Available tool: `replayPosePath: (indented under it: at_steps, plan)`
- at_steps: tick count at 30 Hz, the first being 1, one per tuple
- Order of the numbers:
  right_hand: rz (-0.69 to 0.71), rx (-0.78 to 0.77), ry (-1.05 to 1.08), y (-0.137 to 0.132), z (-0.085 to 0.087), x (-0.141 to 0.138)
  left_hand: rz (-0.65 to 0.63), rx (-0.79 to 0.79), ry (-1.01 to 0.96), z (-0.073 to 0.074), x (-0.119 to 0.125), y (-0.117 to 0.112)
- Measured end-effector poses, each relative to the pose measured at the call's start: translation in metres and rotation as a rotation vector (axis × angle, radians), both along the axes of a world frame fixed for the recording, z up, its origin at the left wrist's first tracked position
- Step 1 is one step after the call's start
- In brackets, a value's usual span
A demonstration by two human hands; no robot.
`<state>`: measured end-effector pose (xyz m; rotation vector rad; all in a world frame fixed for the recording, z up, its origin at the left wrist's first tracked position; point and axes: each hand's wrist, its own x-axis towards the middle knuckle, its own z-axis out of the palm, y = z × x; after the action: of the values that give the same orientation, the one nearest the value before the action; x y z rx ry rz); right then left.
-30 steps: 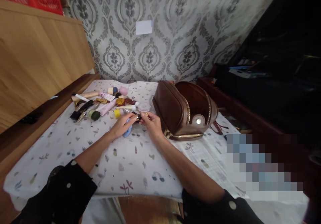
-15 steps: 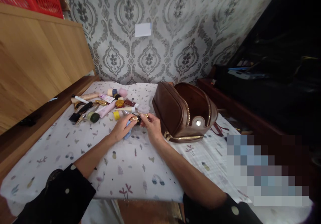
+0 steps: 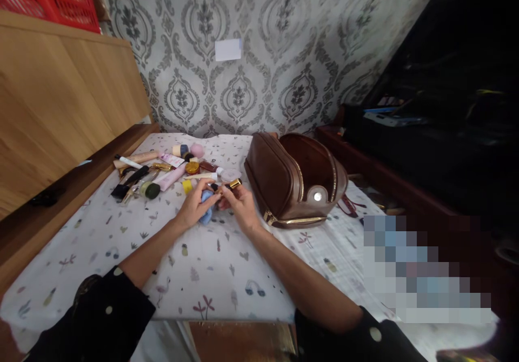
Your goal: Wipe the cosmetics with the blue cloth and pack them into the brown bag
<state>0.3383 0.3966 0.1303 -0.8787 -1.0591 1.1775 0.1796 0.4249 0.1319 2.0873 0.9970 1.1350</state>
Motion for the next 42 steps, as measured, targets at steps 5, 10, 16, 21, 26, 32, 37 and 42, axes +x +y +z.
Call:
replayPosePath:
  at_steps: [5, 10, 16, 21, 26, 32, 37, 42]
  plan:
    - [-0.119, 0.073, -0.288, -0.002, 0.0, 0.002, 0.093, 0.003, -0.09, 0.004, -0.002, 0.001]
    - [-0.206, 0.153, -0.73, -0.004, 0.0, 0.004, 0.068, 0.024, -0.105, 0.007, 0.001, -0.004]
    - [-0.231, 0.123, -1.005, -0.009, 0.001, 0.003, -0.003, 0.06, -0.015, 0.011, 0.003, -0.007]
    - [-0.182, 0.097, -1.093, -0.013, 0.007, 0.001, 0.004, 0.032, 0.027, 0.011, 0.003, -0.006]
    - [-0.145, 0.034, -1.131, -0.014, 0.011, 0.001, 0.086, 0.032, -0.047, 0.01, 0.003, -0.002]
    - [-0.1, 0.088, -1.01, -0.014, 0.006, 0.001, 0.106, 0.025, -0.041, 0.011, 0.003, 0.0]
    - [-0.012, 0.115, -0.783, -0.012, 0.002, 0.002, 0.094, 0.008, -0.035, 0.011, 0.001, 0.002]
    - [0.076, 0.114, -0.631, -0.008, -0.004, 0.003, 0.076, -0.009, -0.041, 0.011, -0.001, 0.003]
